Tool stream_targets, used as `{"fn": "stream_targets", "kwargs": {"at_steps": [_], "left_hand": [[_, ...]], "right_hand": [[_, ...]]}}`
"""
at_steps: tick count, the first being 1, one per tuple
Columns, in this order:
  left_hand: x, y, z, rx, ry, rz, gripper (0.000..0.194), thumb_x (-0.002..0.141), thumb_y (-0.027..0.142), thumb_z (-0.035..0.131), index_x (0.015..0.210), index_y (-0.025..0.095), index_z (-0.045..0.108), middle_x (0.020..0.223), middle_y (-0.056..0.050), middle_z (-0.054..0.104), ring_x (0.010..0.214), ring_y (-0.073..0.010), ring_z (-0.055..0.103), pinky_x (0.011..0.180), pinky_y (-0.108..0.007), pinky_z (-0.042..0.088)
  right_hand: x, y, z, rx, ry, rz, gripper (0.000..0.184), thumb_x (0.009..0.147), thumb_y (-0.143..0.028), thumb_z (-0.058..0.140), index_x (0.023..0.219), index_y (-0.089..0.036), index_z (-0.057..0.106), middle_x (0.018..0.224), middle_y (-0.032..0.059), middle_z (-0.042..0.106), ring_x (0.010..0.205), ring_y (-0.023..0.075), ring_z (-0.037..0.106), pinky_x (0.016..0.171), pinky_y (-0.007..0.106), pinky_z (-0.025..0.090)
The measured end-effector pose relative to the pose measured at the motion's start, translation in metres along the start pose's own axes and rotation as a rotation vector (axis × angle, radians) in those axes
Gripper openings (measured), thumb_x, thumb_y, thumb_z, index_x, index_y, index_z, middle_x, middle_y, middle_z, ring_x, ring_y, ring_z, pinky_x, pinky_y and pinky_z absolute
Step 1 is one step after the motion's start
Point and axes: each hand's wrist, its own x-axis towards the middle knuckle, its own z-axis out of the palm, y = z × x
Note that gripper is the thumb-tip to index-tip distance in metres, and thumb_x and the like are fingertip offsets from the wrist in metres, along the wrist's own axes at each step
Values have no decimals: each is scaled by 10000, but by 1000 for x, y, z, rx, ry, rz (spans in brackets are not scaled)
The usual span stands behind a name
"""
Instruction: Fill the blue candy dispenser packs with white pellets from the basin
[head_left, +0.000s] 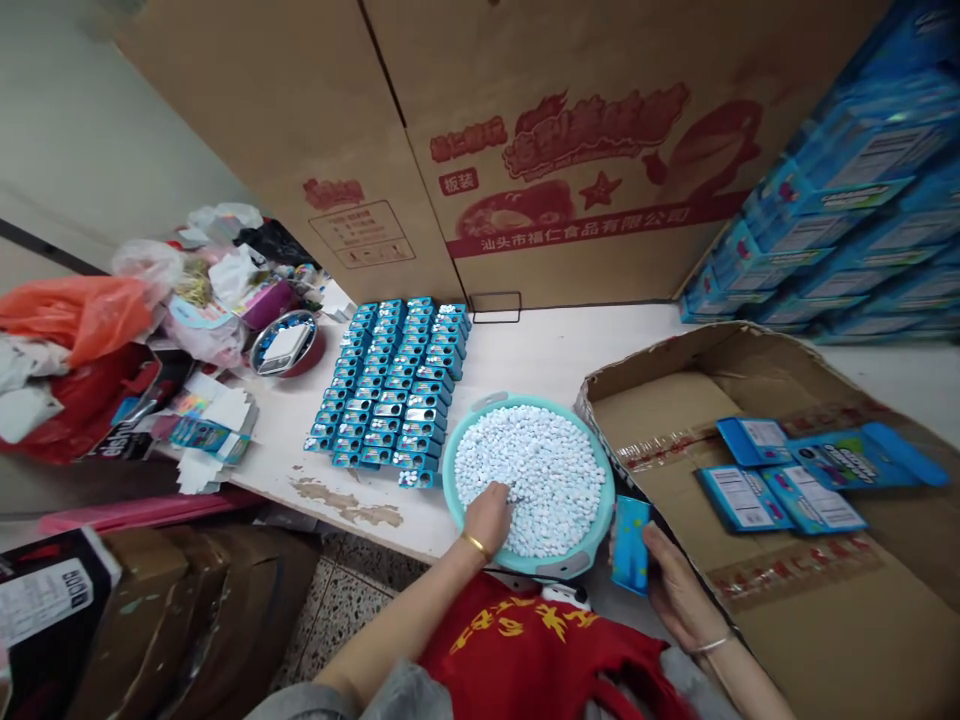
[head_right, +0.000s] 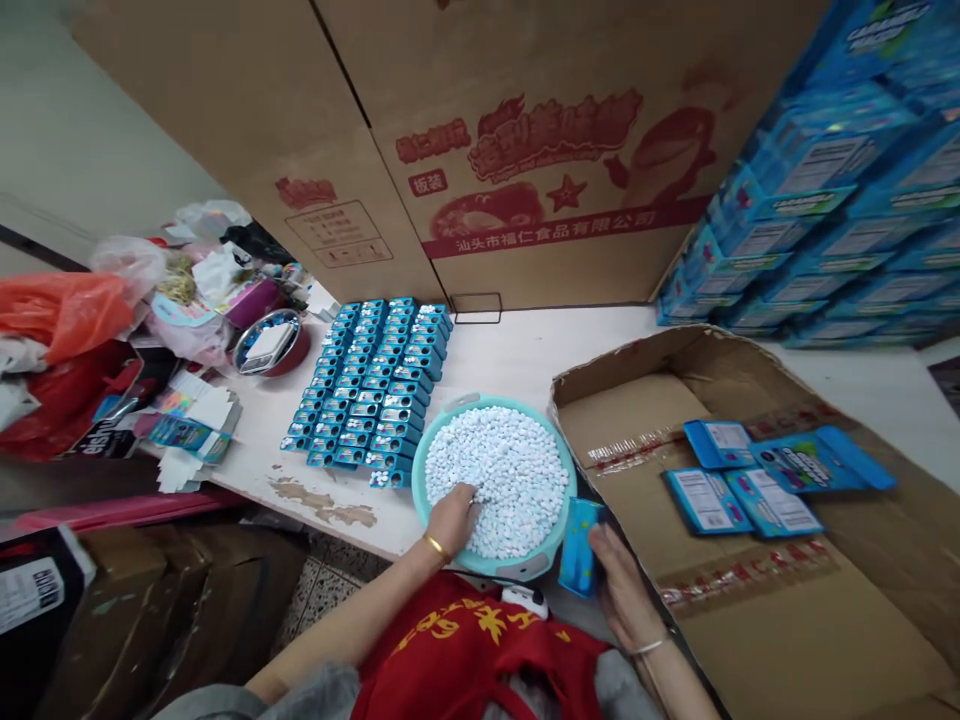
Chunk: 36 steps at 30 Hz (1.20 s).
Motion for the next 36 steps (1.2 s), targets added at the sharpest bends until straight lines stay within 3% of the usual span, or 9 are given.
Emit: {"fn": "stream_targets", "kwargs": {"at_steps": [5, 8, 10, 13, 17, 21, 25, 30, 36], "left_hand": [[29, 17, 18, -48, 67, 25, 288, 905, 196, 458, 1185, 149, 504, 1212, -125, 572, 1084, -227, 572, 946, -340, 440], [37, 10, 19, -94, 74, 60, 283, 910, 253, 483, 1178, 163, 505, 1184, -106, 593, 1098, -217, 563, 966, -339, 435], [37, -2, 13, -144, 93, 120, 266, 900, 280, 511, 1143, 173, 520, 1148, -90, 607, 1066, -208, 571, 952, -339, 442], [34, -18, -8, -210, 131, 253, 232, 879, 293, 543, 1077, 171, 541, 1054, -75, 623, 962, -194, 583, 882, -329, 461], [24, -24, -54, -251, 160, 445, 230, 888, 318, 539, 1051, 157, 550, 936, -60, 615, 838, -166, 566, 778, -293, 456], [9, -15, -107, -205, 135, 565, 237, 906, 340, 521, 1057, 159, 549, 919, -55, 609, 816, -156, 556, 750, -275, 443], [-2, 4, -148, -25, 14, 645, 213, 920, 334, 495, 1032, 163, 554, 914, -53, 613, 802, -154, 565, 728, -266, 442], [-8, 40, -173, 331, -100, 588, 192, 907, 294, 506, 1043, 169, 557, 995, -69, 633, 878, -192, 610, 730, -285, 461], [-26, 90, -178, 661, -111, 506, 192, 900, 133, 435, 1050, 145, 552, 953, -93, 631, 814, -209, 634, 651, -296, 474]], "right_hand": [[3, -8, 11, 121, -21, 63, 560, 607, -563, 783, 1045, -267, 599, 998, 26, 713, 878, 228, 675, 809, 399, 560], [6, -11, 10, 92, -67, 34, 555, 650, -495, 781, 1100, -268, 550, 1043, 25, 691, 896, 215, 663, 816, 393, 552], [9, -8, 6, 24, -76, -59, 545, 646, -458, 794, 1085, -262, 537, 1040, 28, 679, 918, 205, 647, 825, 369, 544], [14, -2, 2, -140, -28, -269, 532, 650, -419, 795, 1075, -257, 519, 1016, 30, 658, 936, 190, 620, 849, 337, 521], [23, -3, 6, -406, 2, -512, 465, 742, -417, 709, 1120, -239, 504, 1061, 54, 621, 968, 201, 593, 904, 372, 481], [35, -10, 18, -676, 28, -720, 389, 792, -374, 637, 1129, -221, 520, 1069, 76, 620, 984, 234, 591, 912, 412, 468], [46, -12, 33, -799, -26, -894, 330, 815, -285, 562, 1136, -220, 527, 1074, 89, 626, 998, 251, 596, 890, 419, 488], [50, -8, 46, -846, -84, -990, 349, 814, -192, 517, 1161, -232, 525, 1084, 91, 621, 1033, 260, 584, 906, 439, 490], [52, 1, 47, -856, -113, -1045, 358, 832, -163, 499, 1183, -235, 507, 1102, 100, 613, 1052, 261, 570, 927, 466, 485]]}}
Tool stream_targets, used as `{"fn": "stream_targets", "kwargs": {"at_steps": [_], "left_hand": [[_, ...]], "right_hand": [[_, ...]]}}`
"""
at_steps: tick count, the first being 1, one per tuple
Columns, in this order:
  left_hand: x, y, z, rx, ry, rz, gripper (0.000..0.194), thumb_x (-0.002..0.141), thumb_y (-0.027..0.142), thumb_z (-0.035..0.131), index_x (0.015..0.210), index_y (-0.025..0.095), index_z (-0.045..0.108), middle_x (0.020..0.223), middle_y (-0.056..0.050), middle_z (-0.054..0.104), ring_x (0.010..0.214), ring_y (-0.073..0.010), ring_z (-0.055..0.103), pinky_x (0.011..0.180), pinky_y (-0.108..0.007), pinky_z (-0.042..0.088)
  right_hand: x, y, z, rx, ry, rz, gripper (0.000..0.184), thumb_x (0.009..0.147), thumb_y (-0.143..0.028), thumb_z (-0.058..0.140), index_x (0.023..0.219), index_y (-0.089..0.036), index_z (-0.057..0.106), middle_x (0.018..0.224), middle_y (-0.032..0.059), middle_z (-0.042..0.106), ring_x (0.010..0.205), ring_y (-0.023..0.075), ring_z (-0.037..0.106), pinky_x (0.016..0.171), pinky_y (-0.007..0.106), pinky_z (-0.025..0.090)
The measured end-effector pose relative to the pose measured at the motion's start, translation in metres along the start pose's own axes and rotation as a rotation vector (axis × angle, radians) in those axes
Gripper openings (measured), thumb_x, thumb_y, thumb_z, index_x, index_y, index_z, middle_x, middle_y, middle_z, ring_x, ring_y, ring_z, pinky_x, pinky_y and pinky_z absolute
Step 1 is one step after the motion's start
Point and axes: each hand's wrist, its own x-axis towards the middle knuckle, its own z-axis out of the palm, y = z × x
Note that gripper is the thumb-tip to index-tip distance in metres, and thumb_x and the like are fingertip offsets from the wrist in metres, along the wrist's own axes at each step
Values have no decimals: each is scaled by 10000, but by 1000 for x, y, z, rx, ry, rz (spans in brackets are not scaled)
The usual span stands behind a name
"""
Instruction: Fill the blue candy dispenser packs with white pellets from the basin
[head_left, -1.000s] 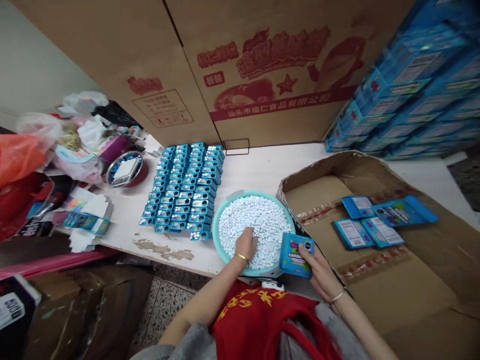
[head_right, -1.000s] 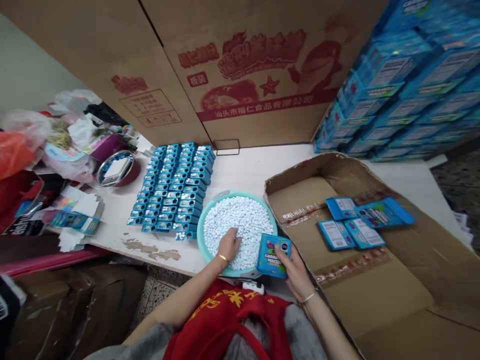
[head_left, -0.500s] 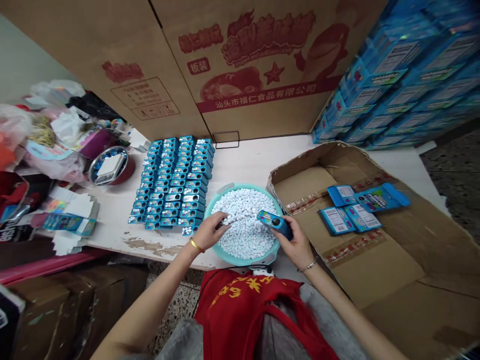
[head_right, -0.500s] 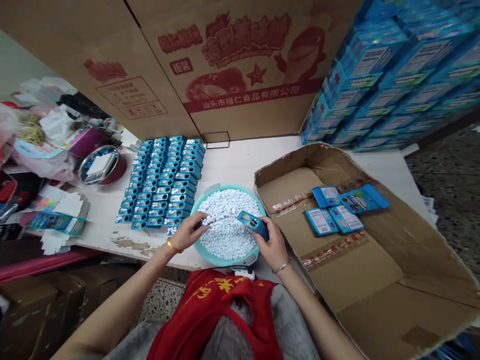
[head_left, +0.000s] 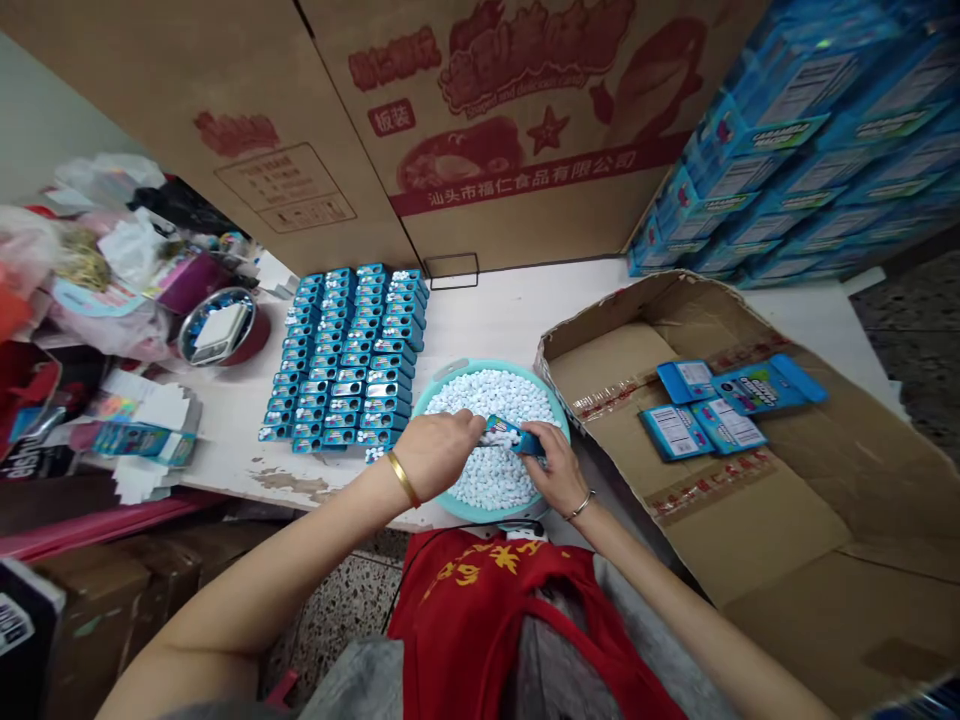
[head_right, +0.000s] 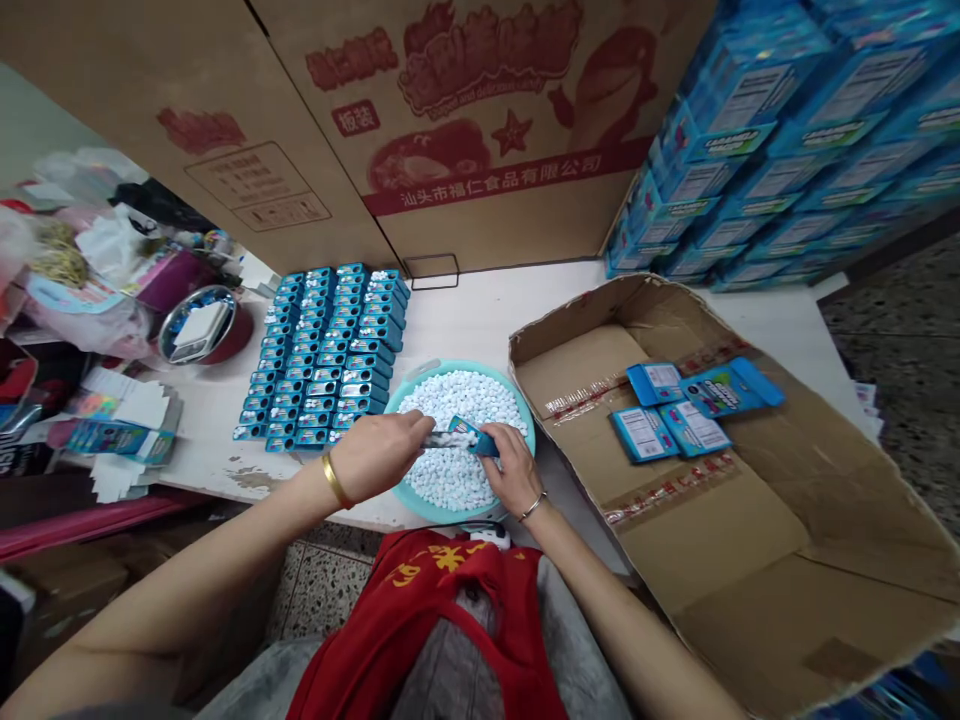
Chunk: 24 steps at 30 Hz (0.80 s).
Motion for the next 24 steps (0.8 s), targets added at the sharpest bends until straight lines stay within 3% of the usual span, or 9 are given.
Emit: {"fn": "stream_targets", "kwargs": {"at_steps": [3, 6, 10, 13, 15, 18, 21, 24], "left_hand": [[-1, 7, -5, 48, 37, 19, 202, 923, 121, 386, 995, 154, 572, 903, -94, 614, 843, -215, 618, 648, -293, 475], [-1, -11, 11, 40, 95, -49, 190, 930, 154, 401, 1017, 172, 569, 933, -83, 608, 882, -210, 600, 683, -294, 479], [11, -58, 75, -1, 78, -235, 195, 910, 156, 437, 1063, 169, 557, 1015, -86, 606, 945, -218, 586, 745, -309, 477], [34, -74, 131, -117, 34, -239, 225, 899, 106, 415, 1063, 164, 557, 1056, -95, 604, 988, -212, 576, 812, -320, 470], [55, -68, 159, -241, 57, -182, 237, 894, 110, 425, 1086, 171, 549, 1093, -90, 599, 1022, -210, 567, 853, -328, 463], [84, -46, 183, -440, 145, -131, 264, 881, 134, 453, 1127, 177, 538, 1147, -90, 587, 1043, -211, 561, 887, -341, 457], [98, -32, 193, -619, 214, -99, 307, 851, 117, 466, 1147, 164, 534, 1136, -91, 595, 1023, -202, 568, 911, -334, 447], [91, -37, 193, -761, 245, -45, 288, 847, 154, 492, 1131, 153, 541, 1052, -75, 614, 955, -189, 579, 875, -315, 455]], "right_hand": [[-2, 4, 3, 2, 11, 15, 362, 835, -164, 492, 1191, -228, 502, 1116, 107, 610, 1068, 260, 567, 937, 466, 483], [-4, 7, 1, 14, 28, 44, 350, 840, -191, 499, 1188, -223, 505, 1130, 109, 611, 1075, 257, 574, 942, 459, 481], [-5, 7, -11, 52, 75, 153, 342, 840, -266, 548, 1177, -228, 512, 1105, 87, 626, 1021, 241, 603, 905, 417, 497], [-7, 5, -22, 61, 113, 246, 361, 832, -324, 592, 1171, -226, 514, 1091, 78, 626, 999, 233, 604, 894, 401, 493], [-8, 4, -28, 71, 128, 292, 381, 826, -344, 614, 1172, -223, 509, 1089, 77, 618, 1003, 230, 597, 903, 401, 482], [-12, 4, -31, 100, 155, 343, 402, 813, -365, 640, 1163, -221, 507, 1094, 77, 603, 1015, 227, 586, 923, 406, 469], [-16, 7, -29, 127, 190, 385, 419, 796, -384, 659, 1147, -215, 504, 1090, 78, 589, 1014, 223, 578, 928, 407, 467], [-19, 10, -27, 138, 214, 420, 433, 787, -390, 668, 1139, -213, 491, 1070, 73, 581, 991, 216, 579, 909, 397, 477]]}}
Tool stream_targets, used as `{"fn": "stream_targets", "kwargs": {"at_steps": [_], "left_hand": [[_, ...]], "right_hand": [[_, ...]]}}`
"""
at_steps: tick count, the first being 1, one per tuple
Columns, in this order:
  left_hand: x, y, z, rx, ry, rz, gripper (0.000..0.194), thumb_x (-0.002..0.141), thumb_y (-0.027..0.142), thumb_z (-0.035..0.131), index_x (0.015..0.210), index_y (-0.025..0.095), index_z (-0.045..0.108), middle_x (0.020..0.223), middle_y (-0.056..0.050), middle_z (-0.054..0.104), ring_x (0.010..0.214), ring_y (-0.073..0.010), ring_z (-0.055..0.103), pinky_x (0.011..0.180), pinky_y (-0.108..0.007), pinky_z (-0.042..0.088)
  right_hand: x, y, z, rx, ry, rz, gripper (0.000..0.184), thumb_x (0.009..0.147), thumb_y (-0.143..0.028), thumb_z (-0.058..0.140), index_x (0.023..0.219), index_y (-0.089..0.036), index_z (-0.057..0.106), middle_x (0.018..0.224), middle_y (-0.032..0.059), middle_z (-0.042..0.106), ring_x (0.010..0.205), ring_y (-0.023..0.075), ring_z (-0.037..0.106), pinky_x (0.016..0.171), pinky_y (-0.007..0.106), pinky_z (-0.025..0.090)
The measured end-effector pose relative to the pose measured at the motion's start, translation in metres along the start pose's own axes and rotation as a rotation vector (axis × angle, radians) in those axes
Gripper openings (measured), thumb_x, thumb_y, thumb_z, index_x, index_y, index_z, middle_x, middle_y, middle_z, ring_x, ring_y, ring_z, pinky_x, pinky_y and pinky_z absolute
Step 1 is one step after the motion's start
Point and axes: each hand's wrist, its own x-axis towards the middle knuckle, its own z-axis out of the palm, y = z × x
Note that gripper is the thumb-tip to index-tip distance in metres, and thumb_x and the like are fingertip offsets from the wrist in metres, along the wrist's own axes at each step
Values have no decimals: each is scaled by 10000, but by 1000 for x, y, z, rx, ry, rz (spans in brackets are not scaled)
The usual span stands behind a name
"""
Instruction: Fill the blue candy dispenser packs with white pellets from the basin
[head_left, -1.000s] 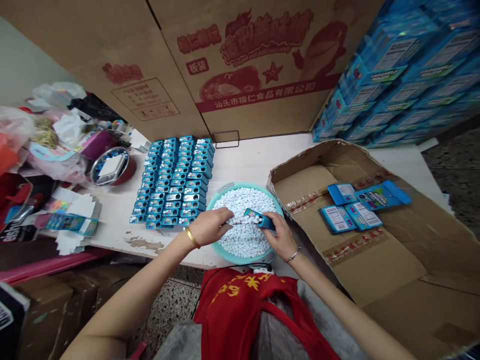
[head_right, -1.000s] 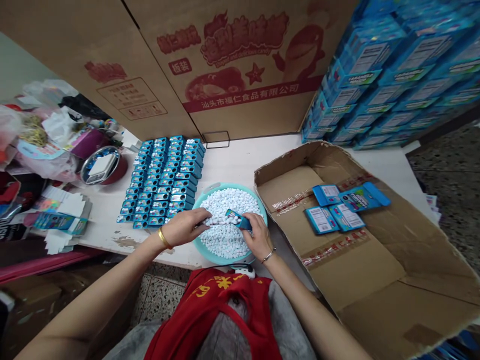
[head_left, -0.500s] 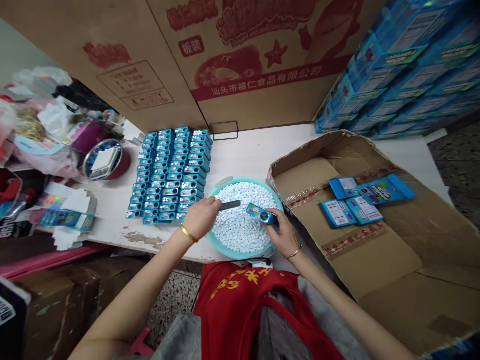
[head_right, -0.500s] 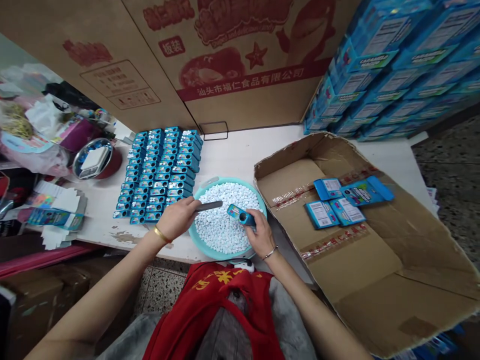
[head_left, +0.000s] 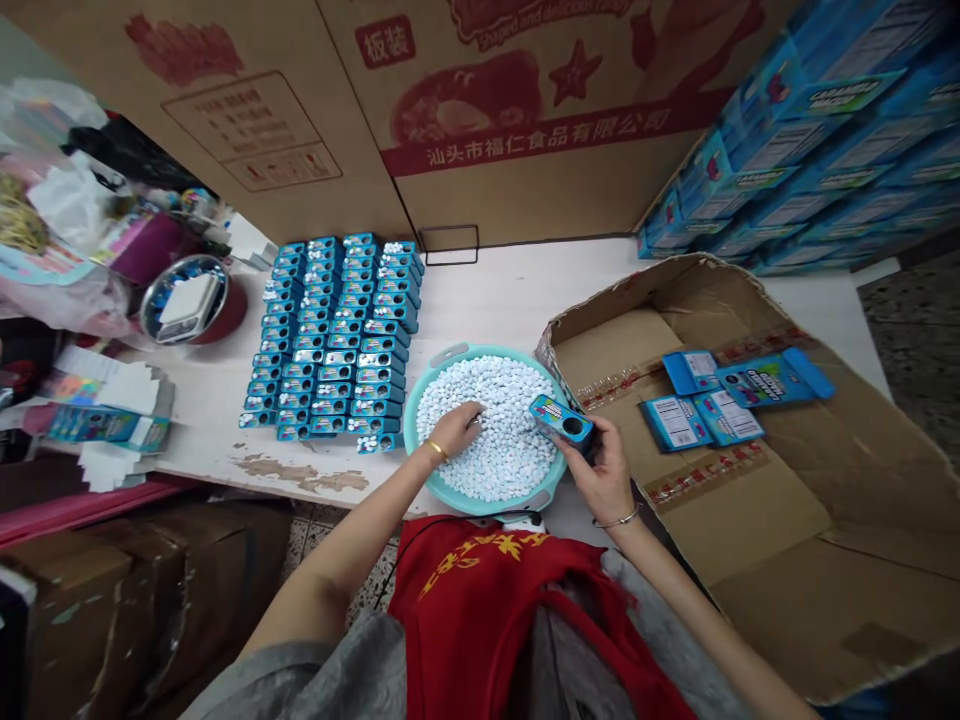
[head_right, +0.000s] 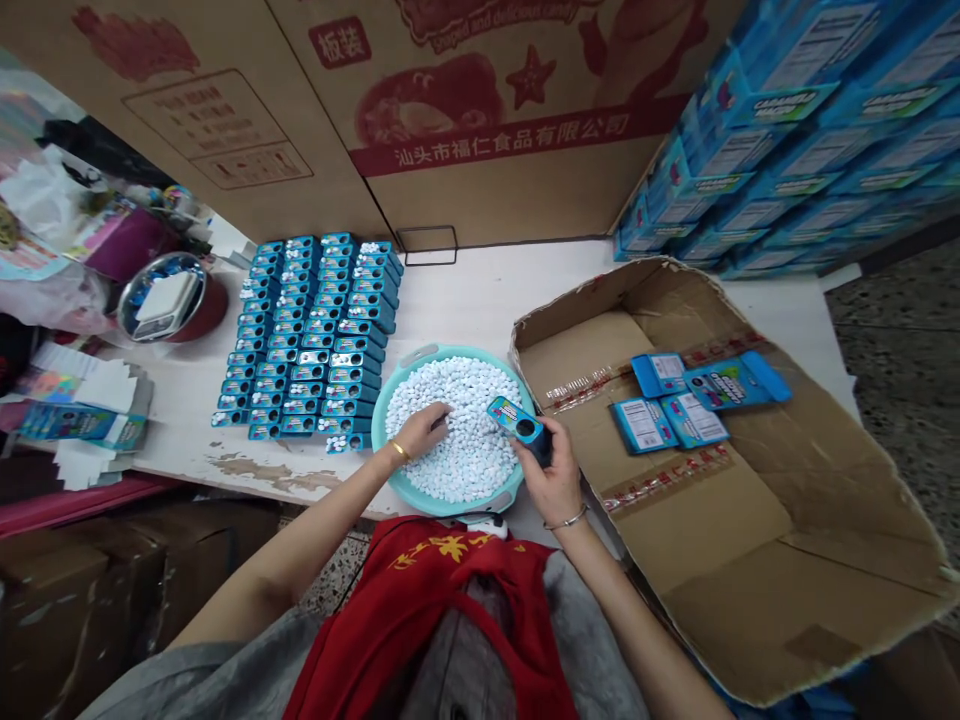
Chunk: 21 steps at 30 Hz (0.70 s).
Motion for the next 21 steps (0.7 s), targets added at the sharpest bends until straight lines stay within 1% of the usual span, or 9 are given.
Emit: {"fn": "stream_targets", "kwargs": {"at_steps": [2, 5, 8, 11, 14, 17, 19, 21], "left_hand": [[-11, 0, -16, -66, 13, 50, 270, 868, 230, 511, 1124, 148, 538, 1007, -70, 613, 894, -178, 578, 830, -305, 461], [-31, 10, -50, -96, 29, 131, 273, 898, 324, 508, 1109, 154, 536, 992, -68, 606, 869, -168, 567, 801, -296, 458], [-47, 33, -86, -32, -1, 195, 256, 913, 338, 494, 1095, 164, 539, 982, -64, 602, 871, -165, 562, 793, -292, 454], [-52, 62, -112, 77, -67, 231, 231, 923, 321, 478, 1085, 167, 538, 960, -59, 603, 847, -163, 564, 773, -290, 457], [-48, 91, -125, 238, -153, 224, 194, 920, 272, 469, 1065, 169, 545, 980, -66, 610, 875, -177, 575, 782, -300, 464], [-45, 123, -127, 452, -217, 154, 183, 905, 209, 450, 1040, 149, 558, 979, -90, 611, 862, -202, 588, 756, -324, 476], [-45, 146, -125, 551, -210, 95, 202, 899, 139, 406, 1028, 132, 561, 939, -104, 609, 829, -206, 590, 731, -332, 480], [-47, 167, -123, 598, -184, 65, 233, 903, 93, 358, 990, 126, 572, 897, -111, 602, 827, -211, 585, 721, -337, 481]], "right_hand": [[0, -1, 0, -9, 5, 1, 432, 789, -389, 664, 1141, -214, 485, 1070, 73, 581, 990, 217, 580, 906, 396, 477], [1, -6, 1, -77, 17, -37, 415, 799, -382, 645, 1144, -210, 490, 1067, 79, 591, 980, 227, 583, 893, 401, 476], [5, -12, 5, -172, 2, -122, 353, 824, -332, 592, 1144, -212, 502, 1052, 85, 601, 972, 241, 586, 873, 409, 483], [8, -15, 11, -221, -54, -251, 321, 837, -238, 512, 1158, -226, 504, 1089, 99, 594, 1034, 257, 570, 919, 445, 472], [10, -15, 18, -247, -104, -356, 379, 823, -159, 462, 1194, -232, 492, 1134, 109, 579, 1084, 263, 550, 954, 476, 465], [9, -15, 22, -269, -129, -418, 412, 814, -129, 453, 1211, -236, 485, 1138, 107, 577, 1093, 264, 548, 973, 499, 465], [9, -15, 25, -279, -144, -435, 423, 814, -124, 451, 1218, -244, 482, 1135, 102, 580, 1095, 265, 551, 1005, 520, 446], [8, -14, 26, -272, -154, -448, 434, 812, -120, 453, 1225, -249, 478, 1138, 99, 583, 1098, 265, 554, 1030, 536, 426]]}}
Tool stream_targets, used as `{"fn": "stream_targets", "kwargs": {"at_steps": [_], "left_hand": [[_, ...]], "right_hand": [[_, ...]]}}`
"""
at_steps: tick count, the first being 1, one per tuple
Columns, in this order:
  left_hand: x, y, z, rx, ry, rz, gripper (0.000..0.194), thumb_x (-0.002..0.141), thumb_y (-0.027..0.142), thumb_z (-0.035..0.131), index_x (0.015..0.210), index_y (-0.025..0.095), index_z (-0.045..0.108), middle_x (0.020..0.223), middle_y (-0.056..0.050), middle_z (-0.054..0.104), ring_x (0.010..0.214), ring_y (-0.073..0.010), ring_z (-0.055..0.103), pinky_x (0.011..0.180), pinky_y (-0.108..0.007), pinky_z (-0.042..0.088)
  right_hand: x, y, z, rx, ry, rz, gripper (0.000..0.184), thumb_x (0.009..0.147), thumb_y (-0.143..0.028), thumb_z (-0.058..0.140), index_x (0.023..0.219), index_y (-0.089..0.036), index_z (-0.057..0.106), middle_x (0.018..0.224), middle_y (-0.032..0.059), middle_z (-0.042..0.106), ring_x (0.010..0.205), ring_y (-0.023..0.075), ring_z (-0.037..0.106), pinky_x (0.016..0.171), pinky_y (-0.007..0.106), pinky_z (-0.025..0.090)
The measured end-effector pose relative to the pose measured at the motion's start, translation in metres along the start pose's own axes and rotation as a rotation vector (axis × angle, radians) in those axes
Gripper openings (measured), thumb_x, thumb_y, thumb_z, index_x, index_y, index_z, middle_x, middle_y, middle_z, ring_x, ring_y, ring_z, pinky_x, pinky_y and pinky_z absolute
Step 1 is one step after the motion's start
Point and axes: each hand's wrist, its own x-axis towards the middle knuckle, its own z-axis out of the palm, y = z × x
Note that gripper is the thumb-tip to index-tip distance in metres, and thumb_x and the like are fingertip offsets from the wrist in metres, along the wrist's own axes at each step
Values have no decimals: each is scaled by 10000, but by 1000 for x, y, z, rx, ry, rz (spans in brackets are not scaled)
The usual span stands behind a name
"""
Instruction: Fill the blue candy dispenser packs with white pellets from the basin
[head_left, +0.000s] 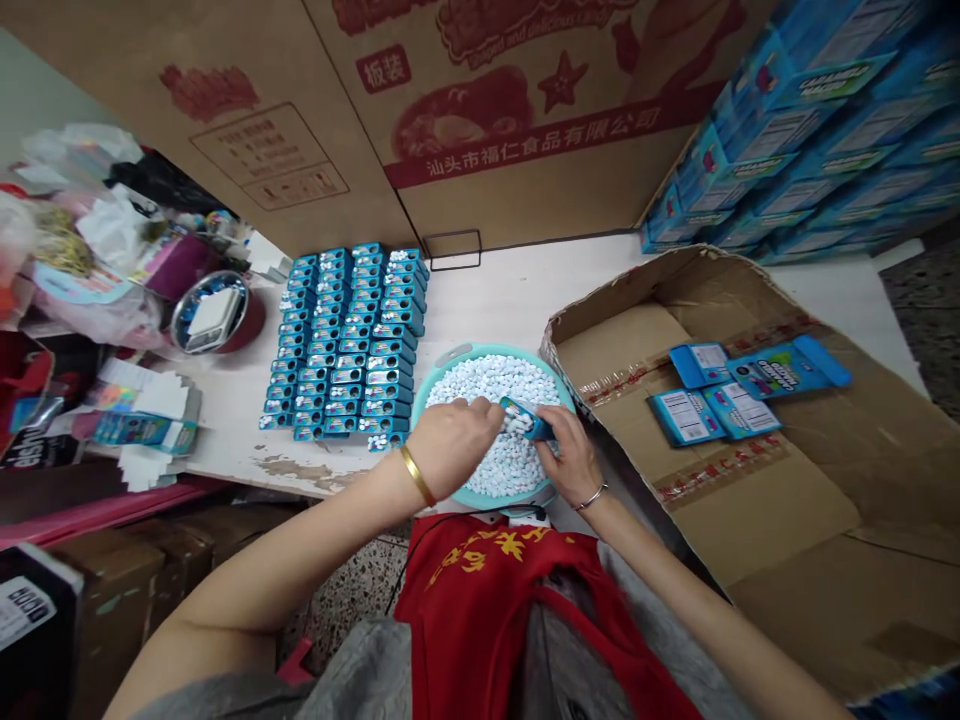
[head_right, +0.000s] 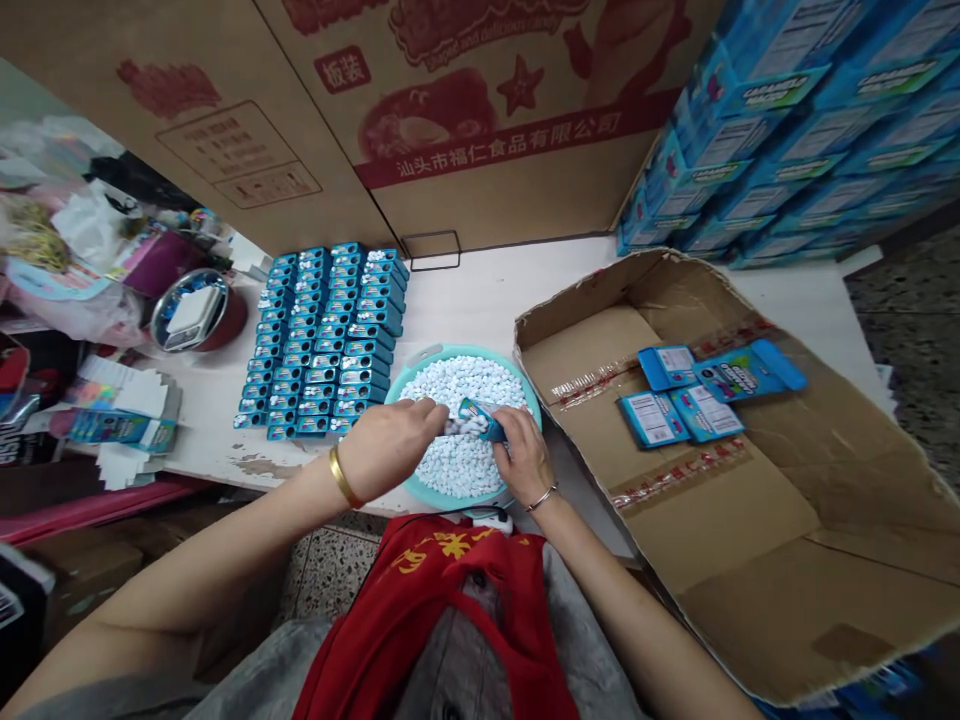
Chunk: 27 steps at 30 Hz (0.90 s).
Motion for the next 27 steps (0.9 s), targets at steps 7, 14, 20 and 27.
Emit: {"fn": "stream_targets", "kwargs": {"at_steps": [7, 14, 20, 27], "left_hand": [[-13, -22, 20, 3, 58, -127, 205, 918, 129, 395, 1014, 160, 575, 966, -105, 588, 930, -237, 567, 753, -350, 476], [1, -66, 153, -222, -77, -360, 251, 904, 104, 392, 1077, 178, 558, 1086, -122, 573, 1027, -257, 563, 835, -381, 480], [60, -42, 194, -378, 45, -290, 299, 901, 154, 425, 1186, 181, 512, 1207, -123, 567, 1103, -247, 553, 916, -373, 477], [27, -75, 167, -654, 185, -167, 277, 874, 229, 522, 1146, 182, 525, 1060, -73, 636, 955, -194, 603, 876, -335, 481]], "right_hand": [[-8, 3, -5, 99, 38, 89, 374, 838, -222, 497, 1211, -238, 508, 1137, 106, 599, 1088, 274, 564, 992, 519, 440], [-12, 6, -19, 123, 114, 222, 397, 804, -366, 615, 1171, -230, 550, 1092, 102, 632, 1014, 270, 610, 914, 444, 475], [-11, 5, -13, 135, 122, 279, 392, 809, -426, 614, 1151, -245, 553, 1071, 85, 639, 973, 259, 615, 869, 414, 475], [-6, 5, -10, 215, 180, 405, 424, 794, -424, 646, 1142, -217, 519, 1034, 69, 614, 942, 233, 595, 852, 396, 474]]}}
